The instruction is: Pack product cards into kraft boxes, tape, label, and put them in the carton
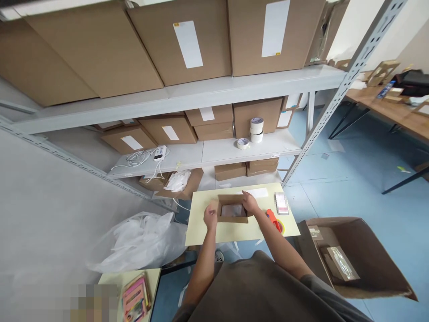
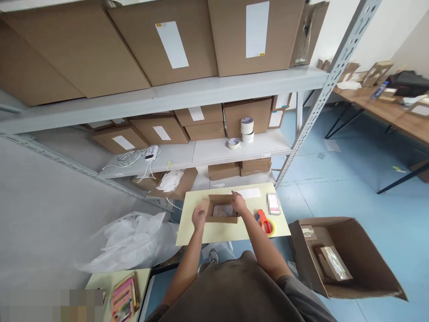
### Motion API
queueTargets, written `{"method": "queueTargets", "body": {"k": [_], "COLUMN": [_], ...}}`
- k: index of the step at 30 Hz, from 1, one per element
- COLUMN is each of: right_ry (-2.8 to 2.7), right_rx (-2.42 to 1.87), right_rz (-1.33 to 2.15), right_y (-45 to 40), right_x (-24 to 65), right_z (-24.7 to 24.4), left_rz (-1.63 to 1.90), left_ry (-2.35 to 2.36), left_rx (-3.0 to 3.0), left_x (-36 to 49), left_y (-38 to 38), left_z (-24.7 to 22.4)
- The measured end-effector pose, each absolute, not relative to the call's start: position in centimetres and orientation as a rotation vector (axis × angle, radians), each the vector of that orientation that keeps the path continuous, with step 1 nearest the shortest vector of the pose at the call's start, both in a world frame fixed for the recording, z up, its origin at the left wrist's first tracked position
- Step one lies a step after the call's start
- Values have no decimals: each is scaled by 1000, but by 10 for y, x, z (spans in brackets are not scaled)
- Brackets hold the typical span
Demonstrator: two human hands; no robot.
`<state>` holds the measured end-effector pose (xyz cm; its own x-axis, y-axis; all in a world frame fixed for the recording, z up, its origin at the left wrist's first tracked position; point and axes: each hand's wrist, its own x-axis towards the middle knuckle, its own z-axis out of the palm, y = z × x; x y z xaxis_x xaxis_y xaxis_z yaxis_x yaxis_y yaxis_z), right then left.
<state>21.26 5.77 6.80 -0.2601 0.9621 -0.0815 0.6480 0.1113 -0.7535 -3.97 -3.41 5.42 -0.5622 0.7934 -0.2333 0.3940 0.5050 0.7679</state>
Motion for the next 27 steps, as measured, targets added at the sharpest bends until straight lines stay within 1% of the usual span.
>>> {"method": "queueTargets", "body": {"k": [2,4,6,11,15,17,19,21,23,27], "right_ry": [-1872,-1779,-1694,-1499,-1464,-1491,-1571,-1717,-1890,-2177], "right_rx": [-1597,-1636,-1699,-1941,-1875,-1795,-1686,-1547,-1436,-1427], "right_rz": [957,952,956,1009,1092,1150,1206,1228,1224,1267], "right_y": [48,35,22,-7,-22,-27,-32,-34,-34,-26], "right_x": [222,234,249,280,278,268,256,245,236,221], "right_z": [65,60,54,30,17,14,11,8,6,7], "left_rz": [810,698,629,646,342,234,226,231,165,-52], "left_ry": [2301,2296,2228,1909,1752,1751,1761,1782,1810,1838], "left_rx": [932,928,970,1271,1476,1552,1613,1640,1673,1762], "left_x": [-57,-67,-70,-53,-43,-42,-43,-46,-51,-66], "left_y": [-31,-28,-27,-32,-41,-44,-47,-50,-52,-55], "left_z": [57,58,58,51,44,41,38,36,36,42]}}
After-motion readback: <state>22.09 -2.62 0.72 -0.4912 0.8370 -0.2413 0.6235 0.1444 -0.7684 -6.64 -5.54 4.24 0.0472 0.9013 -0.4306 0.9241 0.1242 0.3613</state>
